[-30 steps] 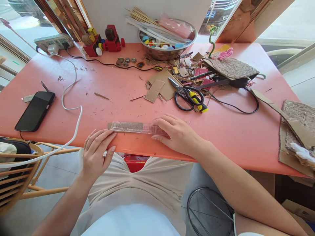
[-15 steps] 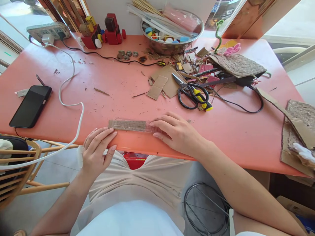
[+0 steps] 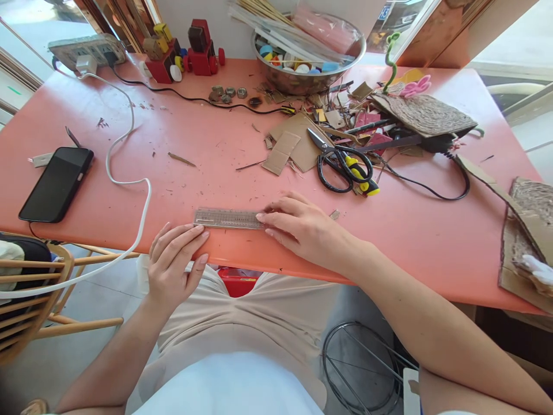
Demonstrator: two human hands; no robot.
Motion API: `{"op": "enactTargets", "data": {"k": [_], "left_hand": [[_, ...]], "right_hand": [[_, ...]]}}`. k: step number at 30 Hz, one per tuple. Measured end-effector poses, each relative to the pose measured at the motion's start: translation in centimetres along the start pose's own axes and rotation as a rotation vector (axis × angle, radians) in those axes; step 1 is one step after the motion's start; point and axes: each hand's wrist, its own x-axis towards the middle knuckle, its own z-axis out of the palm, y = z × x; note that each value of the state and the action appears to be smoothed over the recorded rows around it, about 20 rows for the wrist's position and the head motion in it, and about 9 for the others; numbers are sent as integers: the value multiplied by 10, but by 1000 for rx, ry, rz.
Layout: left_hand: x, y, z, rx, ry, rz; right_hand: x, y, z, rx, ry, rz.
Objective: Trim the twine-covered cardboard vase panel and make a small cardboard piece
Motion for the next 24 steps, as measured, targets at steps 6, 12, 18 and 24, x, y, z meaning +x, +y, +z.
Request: {"op": "enactTargets", "data": {"k": [6, 12, 18, 24], "left_hand": [[-2, -1, 0, -26, 15, -3], [-1, -1, 0, -7, 23, 0], [-3, -1, 1, 25, 36, -15], [-4, 0, 2, 11, -23, -27]], "right_hand": [[-1, 2, 3, -25, 17, -48], [1, 2, 4, -39, 22, -60], [0, 3, 5, -41, 2, -49], [-1, 3, 5, -10, -17, -24]]}}
